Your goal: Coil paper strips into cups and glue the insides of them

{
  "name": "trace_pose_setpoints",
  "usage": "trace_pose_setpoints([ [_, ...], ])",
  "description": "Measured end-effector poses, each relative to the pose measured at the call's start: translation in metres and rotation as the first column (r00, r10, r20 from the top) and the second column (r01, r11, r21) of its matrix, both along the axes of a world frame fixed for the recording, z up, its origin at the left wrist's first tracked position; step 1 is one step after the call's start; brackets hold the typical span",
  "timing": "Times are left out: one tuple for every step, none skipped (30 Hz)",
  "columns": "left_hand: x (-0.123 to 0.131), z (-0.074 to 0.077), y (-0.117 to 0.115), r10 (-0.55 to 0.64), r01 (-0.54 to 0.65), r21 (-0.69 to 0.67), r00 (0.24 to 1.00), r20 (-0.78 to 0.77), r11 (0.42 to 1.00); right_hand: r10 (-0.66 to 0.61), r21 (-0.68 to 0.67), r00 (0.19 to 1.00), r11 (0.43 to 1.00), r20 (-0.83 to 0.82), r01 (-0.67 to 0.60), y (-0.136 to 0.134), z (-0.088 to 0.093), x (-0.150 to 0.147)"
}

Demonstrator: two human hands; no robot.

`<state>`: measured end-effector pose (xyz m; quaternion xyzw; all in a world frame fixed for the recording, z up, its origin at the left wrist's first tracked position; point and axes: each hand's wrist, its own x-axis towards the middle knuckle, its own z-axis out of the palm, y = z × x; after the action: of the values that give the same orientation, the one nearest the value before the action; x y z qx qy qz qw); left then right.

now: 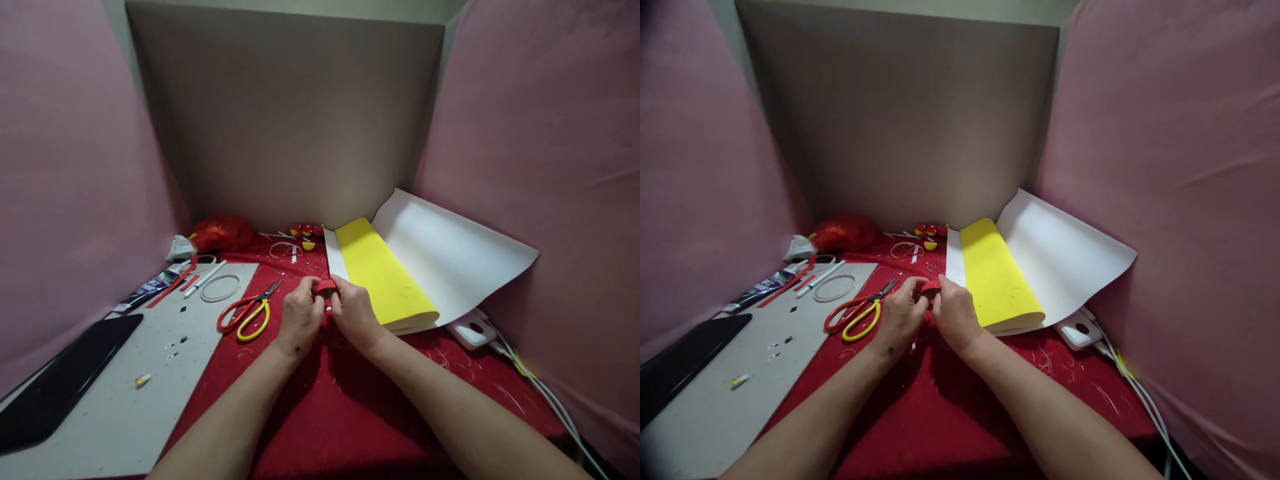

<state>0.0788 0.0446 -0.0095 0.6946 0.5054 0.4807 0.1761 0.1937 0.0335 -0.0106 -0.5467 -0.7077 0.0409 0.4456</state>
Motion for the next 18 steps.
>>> trace_pose_setpoints([
  [0.0,0.0001,-0.0003,0.001,-0.001,0.006,1.0,-0.006,1.0,-0.006,0.004,1.0,1.0,0.001,0.006,0.0001,-0.0001,0.0],
  [0.0001,0.0002,-0.0005,-0.004,0.004,0.008,1.0,-0.008,1.0,-0.01,0.008,1.0,1.0,0.001,0.01,0.0003,-0.0002,0.0001],
  [0.0001,0.0002,-0.0006,-0.015,0.015,0.004,1.0,-0.008,1.0,-0.013,0.01,1.0,1.0,0.002,0.013,0.0003,-0.0005,0.0002],
  [0.0002,0.0001,-0.0006,-0.028,0.028,-0.002,1.0,-0.007,1.0,-0.016,0.011,1.0,1.0,0.003,0.016,0.0004,-0.0009,0.0004],
  [0.0004,-0.0002,-0.0005,-0.036,0.036,-0.007,0.999,-0.007,0.999,-0.017,0.011,1.0,1.0,0.006,0.017,0.0004,-0.0013,0.0005],
  [0.0006,-0.0005,-0.0003,-0.04,0.04,-0.009,0.999,-0.011,0.999,-0.018,0.012,1.0,1.0,0.01,0.018,0.0004,-0.0016,0.0006],
  [0.0008,-0.0009,-0.0001,-0.035,0.035,-0.007,0.999,-0.017,0.999,-0.018,0.014,1.0,1.0,0.015,0.018,0.0004,-0.0018,0.0006],
  [0.0009,-0.0012,0.0,-0.026,0.026,-0.002,0.999,-0.024,1.0,-0.018,0.018,1.0,1.0,0.018,0.018,0.0002,-0.0017,0.0006],
  [0.0008,-0.0013,0.0,-0.017,0.017,0.005,0.999,-0.028,1.0,-0.016,0.021,1.0,1.0,0.019,0.016,0.0,-0.0014,0.0005],
  [0.0007,-0.0013,-0.0001,-0.011,0.011,0.009,1.0,-0.029,1.0,-0.012,0.025,1.0,1.0,0.02,0.011,-0.0004,-0.0009,0.0004],
  [0.0005,-0.0012,-0.0002,-0.01,0.01,0.01,1.0,-0.026,1.0,-0.003,0.027,1.0,1.0,0.017,0.003,-0.0007,-0.0003,0.0004],
  [0.0003,-0.0011,-0.0003,-0.016,0.016,0.006,1.0,-0.02,1.0,0.006,0.028,1.0,1.0,0.011,-0.007,-0.0011,0.0001,0.0005],
  [0.0002,-0.001,-0.0004,-0.026,0.026,-0.001,1.0,-0.015,1.0,0.014,0.03,1.0,0.999,0.005,-0.015,-0.0013,0.0004,0.0006],
  [0.0001,-0.0011,-0.0003,-0.04,0.04,-0.01,0.999,-0.013,0.999,0.019,0.031,1.0,0.999,0.0,-0.019,-0.0013,0.0005,0.0009],
  [0.0002,-0.0013,-0.0002,-0.052,0.052,-0.018,0.999,-0.014,0.999,0.02,0.033,1.0,0.999,-0.003,-0.02,-0.0011,0.0004,0.0012],
  [0.0004,-0.0017,-0.0001,-0.058,0.058,-0.022,0.998,-0.021,0.998,0.017,0.035,1.0,0.999,-0.004,-0.016,-0.0008,0.0002,0.0016],
  [0.0007,-0.0021,0.0,-0.058,0.057,-0.021,0.998,-0.033,0.998,0.011,0.037,1.0,0.999,-0.002,-0.011,-0.0004,-0.0002,0.0019],
  [0.0009,-0.0025,0.0001,-0.053,0.053,-0.017,0.997,-0.048,0.998,0.005,0.039,1.0,0.999,0.002,-0.005,0.0,-0.0004,0.0021],
])
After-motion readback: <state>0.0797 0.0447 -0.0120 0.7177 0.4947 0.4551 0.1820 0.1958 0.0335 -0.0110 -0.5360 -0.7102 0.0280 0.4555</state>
